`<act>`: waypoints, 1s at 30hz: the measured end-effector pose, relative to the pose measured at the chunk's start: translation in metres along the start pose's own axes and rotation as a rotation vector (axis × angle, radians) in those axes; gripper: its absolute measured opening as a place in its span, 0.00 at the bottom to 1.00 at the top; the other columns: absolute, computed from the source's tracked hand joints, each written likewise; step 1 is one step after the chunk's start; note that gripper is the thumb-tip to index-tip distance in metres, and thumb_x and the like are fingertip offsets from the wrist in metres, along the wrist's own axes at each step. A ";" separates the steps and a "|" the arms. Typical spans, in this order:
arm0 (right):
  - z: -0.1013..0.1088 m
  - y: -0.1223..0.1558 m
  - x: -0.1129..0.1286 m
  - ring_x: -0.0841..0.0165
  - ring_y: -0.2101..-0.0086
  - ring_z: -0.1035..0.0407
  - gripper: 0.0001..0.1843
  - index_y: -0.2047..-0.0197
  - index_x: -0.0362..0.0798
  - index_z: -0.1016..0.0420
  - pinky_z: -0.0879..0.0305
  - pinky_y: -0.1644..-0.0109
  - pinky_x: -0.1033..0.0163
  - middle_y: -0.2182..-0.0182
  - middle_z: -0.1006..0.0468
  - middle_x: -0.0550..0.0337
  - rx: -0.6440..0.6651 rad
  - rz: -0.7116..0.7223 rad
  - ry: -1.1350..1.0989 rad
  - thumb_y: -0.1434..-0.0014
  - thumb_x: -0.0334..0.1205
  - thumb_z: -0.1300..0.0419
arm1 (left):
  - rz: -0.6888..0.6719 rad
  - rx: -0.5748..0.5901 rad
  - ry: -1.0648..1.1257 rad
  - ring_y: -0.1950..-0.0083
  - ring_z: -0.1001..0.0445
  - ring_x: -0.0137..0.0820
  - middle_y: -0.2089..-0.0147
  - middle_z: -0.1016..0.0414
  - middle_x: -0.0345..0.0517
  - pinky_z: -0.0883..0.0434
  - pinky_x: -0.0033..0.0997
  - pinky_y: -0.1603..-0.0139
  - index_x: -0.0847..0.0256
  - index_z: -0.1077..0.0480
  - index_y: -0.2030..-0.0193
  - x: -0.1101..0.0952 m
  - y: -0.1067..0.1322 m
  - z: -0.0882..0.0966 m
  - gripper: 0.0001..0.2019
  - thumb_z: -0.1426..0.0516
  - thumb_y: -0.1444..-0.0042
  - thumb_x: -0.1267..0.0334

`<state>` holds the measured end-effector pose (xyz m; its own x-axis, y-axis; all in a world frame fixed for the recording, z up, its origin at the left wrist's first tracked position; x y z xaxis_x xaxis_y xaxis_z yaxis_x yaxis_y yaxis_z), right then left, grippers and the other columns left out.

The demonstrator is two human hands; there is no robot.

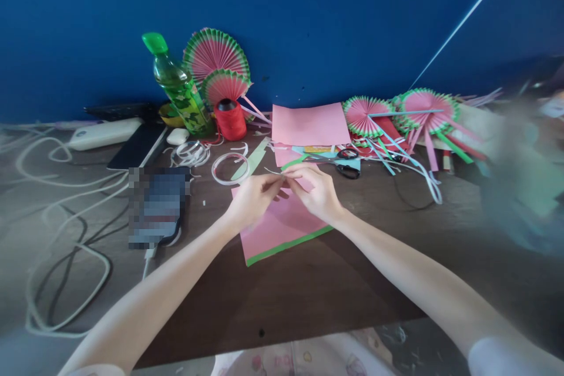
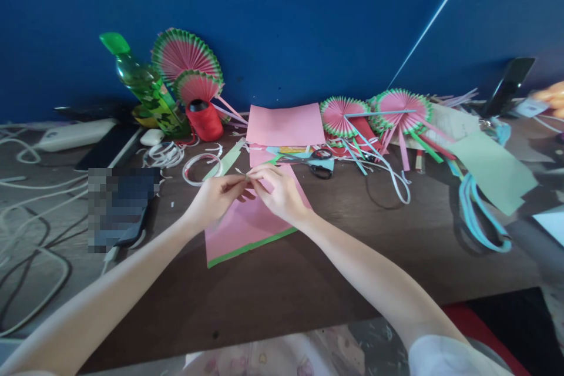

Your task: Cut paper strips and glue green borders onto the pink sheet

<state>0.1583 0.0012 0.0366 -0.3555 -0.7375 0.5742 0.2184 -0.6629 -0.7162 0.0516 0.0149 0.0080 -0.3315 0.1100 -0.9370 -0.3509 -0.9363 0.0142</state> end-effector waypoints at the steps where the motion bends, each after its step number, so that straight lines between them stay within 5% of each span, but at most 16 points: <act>1: 0.000 0.000 -0.001 0.68 0.62 0.27 0.05 0.66 0.50 0.29 0.30 0.57 0.59 0.66 0.22 0.59 0.006 -0.007 -0.003 0.43 0.31 0.44 | 0.001 0.003 0.001 0.66 0.24 0.30 0.67 0.23 0.46 0.28 0.27 0.65 0.66 0.26 0.62 0.000 0.000 0.000 0.12 0.50 0.44 0.65; 16: -0.003 0.000 -0.002 0.68 0.63 0.27 0.04 0.69 0.49 0.30 0.30 0.59 0.60 0.67 0.22 0.58 0.015 0.017 0.000 0.44 0.31 0.43 | -0.046 -0.014 -0.153 0.67 0.24 0.29 0.69 0.23 0.43 0.29 0.28 0.64 0.62 0.28 0.67 0.002 0.001 0.002 0.11 0.51 0.44 0.66; 30: -0.003 -0.001 0.002 0.68 0.64 0.27 0.05 0.66 0.49 0.31 0.29 0.59 0.60 0.67 0.23 0.58 0.019 0.047 0.065 0.44 0.30 0.45 | -0.011 0.020 -0.053 0.66 0.23 0.30 0.66 0.23 0.48 0.27 0.29 0.63 0.65 0.26 0.61 0.004 0.000 -0.002 0.13 0.51 0.43 0.64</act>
<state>0.1546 0.0009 0.0378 -0.4021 -0.7583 0.5131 0.2531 -0.6306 -0.7336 0.0517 0.0153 0.0034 -0.3732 0.1386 -0.9173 -0.3722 -0.9281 0.0112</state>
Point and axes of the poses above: each hand's wrist, its own y-axis away from the middle knuckle, its own z-axis out of the back of the hand, x = y × z, the point moved 9 cm from there along -y, towards the middle knuckle
